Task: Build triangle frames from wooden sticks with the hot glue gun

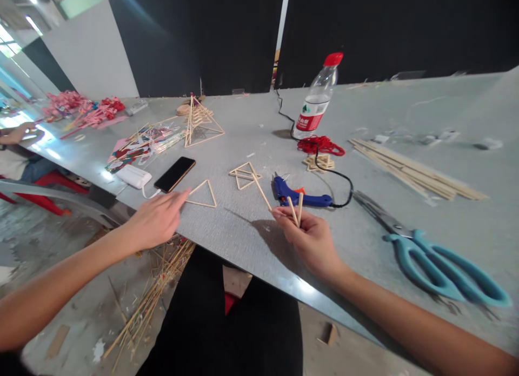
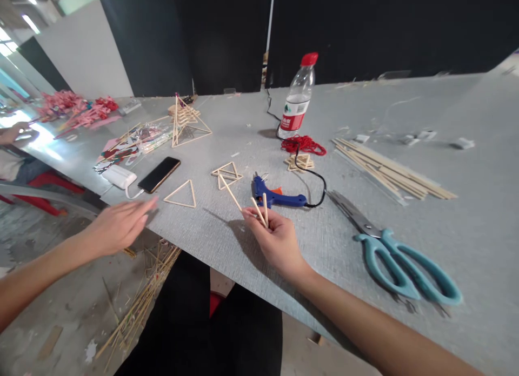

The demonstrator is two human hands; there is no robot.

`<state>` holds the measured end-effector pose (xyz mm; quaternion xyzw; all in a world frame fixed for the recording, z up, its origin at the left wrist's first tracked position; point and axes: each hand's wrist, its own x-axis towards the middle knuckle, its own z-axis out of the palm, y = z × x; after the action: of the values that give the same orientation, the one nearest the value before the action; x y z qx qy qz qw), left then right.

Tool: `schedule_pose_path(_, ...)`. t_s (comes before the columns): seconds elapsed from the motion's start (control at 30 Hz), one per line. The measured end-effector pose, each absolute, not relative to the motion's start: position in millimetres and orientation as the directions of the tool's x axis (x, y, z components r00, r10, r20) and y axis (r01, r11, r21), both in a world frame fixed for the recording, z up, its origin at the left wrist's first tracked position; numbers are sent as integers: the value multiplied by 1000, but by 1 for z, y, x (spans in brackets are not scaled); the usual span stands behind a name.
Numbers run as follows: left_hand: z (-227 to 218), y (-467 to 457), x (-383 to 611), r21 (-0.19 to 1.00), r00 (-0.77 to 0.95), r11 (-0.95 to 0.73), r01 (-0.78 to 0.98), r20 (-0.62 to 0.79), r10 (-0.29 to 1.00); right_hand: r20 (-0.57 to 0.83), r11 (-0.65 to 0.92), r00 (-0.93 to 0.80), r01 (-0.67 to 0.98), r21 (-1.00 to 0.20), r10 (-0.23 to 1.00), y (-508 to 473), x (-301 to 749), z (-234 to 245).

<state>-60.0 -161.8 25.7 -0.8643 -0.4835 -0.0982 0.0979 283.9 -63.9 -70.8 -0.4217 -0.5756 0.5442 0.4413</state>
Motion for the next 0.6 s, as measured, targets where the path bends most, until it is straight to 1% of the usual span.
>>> schedule_pose_path(0.07,14,-122,-33,-84,481,-474,877,186,857,53,58,-262,9,-998,964,-63,285,-72)
schedule_pose_path(0.17,-10,-72,-1,-82,501,-494,865,123,857,57,63,-260,16,-998,964,-63,287,-74)
schedule_pose_path(0.27,-33,-50,12,-74,515,-511,856,65,854,54,59,-251,15,-998,966,-64,287,-72)
schedule_pose_path(0.37,-45,-54,13,-71,506,-502,862,47,861,52,57,-249,11,-998,967,-66,285,-68)
schedule_pose_path(0.47,-46,-75,14,-72,500,-496,865,59,864,57,60,-250,5,-998,967,-66,284,-66)
schedule_pose_path(0.6,-48,-126,11,-65,555,-552,831,43,831,64,65,-250,-5,-998,966,-66,284,-68)
